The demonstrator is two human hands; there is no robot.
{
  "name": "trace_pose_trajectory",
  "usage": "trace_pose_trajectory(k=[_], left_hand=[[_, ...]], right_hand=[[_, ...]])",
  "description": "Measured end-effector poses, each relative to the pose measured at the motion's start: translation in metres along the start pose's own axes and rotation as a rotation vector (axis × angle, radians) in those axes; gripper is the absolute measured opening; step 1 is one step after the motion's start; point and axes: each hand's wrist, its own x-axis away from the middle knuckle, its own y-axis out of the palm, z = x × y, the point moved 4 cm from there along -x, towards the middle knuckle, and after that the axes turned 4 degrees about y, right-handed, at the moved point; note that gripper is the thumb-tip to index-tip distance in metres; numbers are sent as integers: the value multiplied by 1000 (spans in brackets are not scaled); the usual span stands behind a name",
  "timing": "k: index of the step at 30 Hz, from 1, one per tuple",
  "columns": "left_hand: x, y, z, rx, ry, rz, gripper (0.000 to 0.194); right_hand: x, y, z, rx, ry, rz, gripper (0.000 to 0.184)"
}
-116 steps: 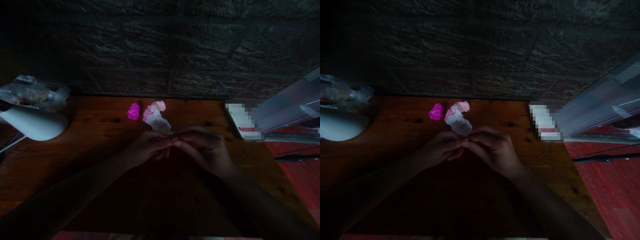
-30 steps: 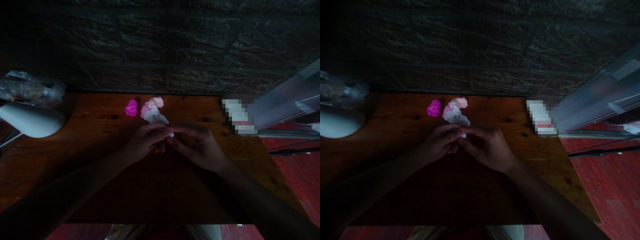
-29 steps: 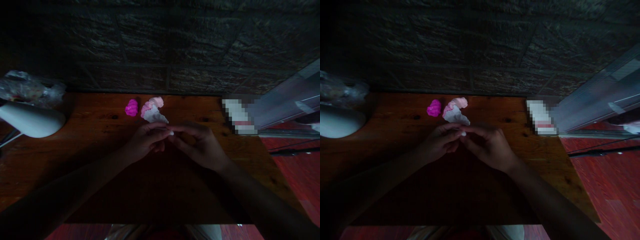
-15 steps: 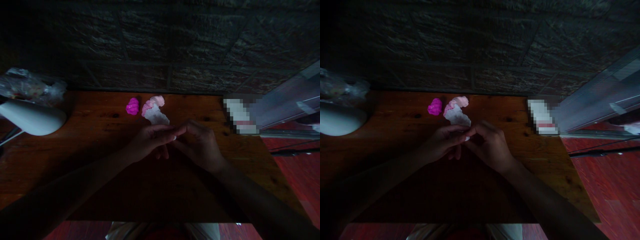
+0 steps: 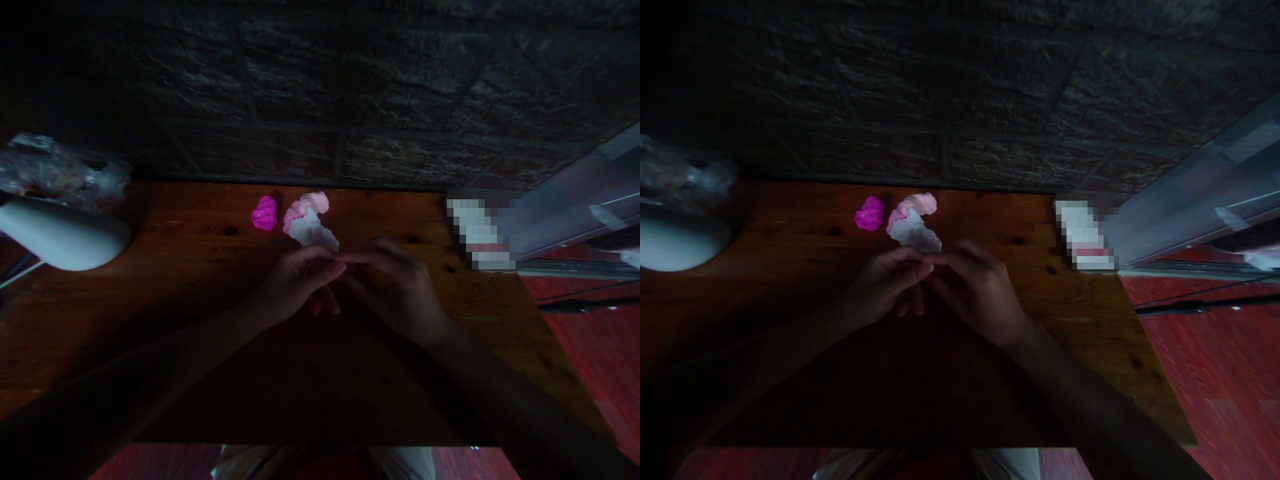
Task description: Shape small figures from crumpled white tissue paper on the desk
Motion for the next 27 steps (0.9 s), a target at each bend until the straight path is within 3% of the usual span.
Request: trace_pose_trajectory(k=[4, 12, 22, 27], left_hand=[[-1, -3, -1, 29, -4, 10, 35], [-2, 0, -1, 125, -13, -130, 32], [-3, -5, -6, 174, 21, -42, 43], [-3, -3, -4, 166, 37, -24, 43]], right_hand=[[0, -1, 1, 17, 28, 21, 25], [0, 1, 5, 1, 1, -5, 27], [2, 7, -4, -126, -70, -78, 33], [1, 6, -6, -131, -64, -50, 33]])
